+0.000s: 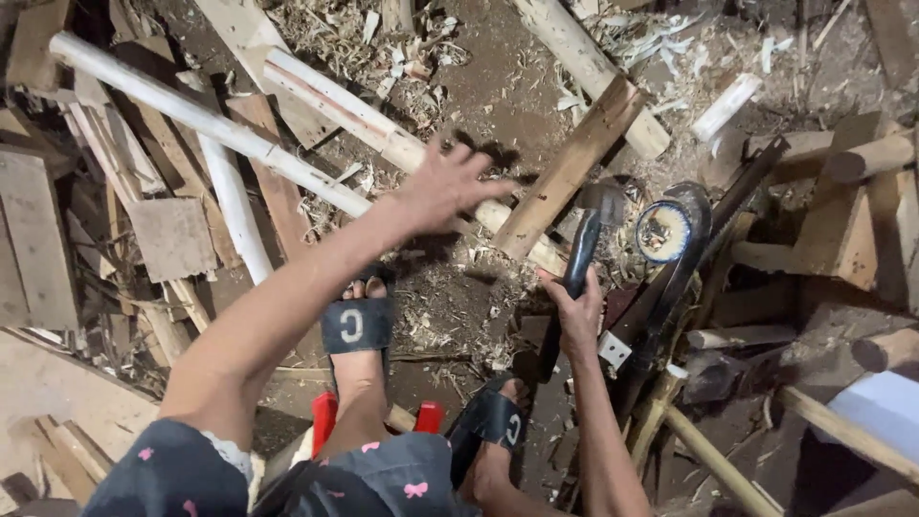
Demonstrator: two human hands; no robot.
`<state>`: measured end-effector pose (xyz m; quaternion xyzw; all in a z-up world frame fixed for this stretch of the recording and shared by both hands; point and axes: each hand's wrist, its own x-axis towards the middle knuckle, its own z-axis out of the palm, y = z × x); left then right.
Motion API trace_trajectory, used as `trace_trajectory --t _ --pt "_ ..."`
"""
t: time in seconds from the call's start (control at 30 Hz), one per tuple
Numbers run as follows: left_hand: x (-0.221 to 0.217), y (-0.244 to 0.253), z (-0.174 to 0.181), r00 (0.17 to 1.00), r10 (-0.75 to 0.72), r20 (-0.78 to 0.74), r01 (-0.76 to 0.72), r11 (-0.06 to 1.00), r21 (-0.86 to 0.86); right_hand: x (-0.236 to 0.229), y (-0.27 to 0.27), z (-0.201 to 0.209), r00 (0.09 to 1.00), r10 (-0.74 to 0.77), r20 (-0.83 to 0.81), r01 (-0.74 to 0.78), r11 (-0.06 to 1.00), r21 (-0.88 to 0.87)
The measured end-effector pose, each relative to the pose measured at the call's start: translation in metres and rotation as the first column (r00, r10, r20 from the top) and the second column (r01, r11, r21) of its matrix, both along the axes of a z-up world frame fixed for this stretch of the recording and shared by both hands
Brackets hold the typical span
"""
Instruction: Assembling wooden furniture by hammering nails into planks and supports.
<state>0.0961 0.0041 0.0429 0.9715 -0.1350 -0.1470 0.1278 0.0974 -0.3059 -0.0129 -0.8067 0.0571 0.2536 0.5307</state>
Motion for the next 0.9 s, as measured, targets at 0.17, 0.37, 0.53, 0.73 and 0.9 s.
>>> trace_trajectory --t 0.17,0.37,0.53,0.73,0.9 --pt "0.000 -0.025 -0.070 0.987 -0.131 0.090 0.134 0.991 -0.027 -0.024 0.015 0.059 0.998 0.063 0.031 -0.065 0.996 0.057" --pt "0.010 -0.021 -0.086 0.974 -0.211 0.086 0.216 0.975 -0.054 -0.033 -0.012 0.038 0.951 0.111 -0.288 0.022 0.906 0.423" --pt "0.019 -0.034 -0.115 0.987 0.137 0.079 -0.101 0.931 -0.350 -0.021 -0.009 0.054 0.923 0.174 -0.344 -0.065 0.950 0.307" --pt "0.024 -0.044 -0.128 0.946 0.309 0.101 -0.300 0.949 -0.096 -0.006 -0.021 0.052 0.919 0.116 -0.378 -0.073 0.989 0.125" --pt "0.022 -0.052 -0.144 0.858 0.436 0.272 -0.415 0.900 -0.134 -0.003 -0.023 0.031 0.985 0.067 -0.157 -0.061 0.997 0.043"
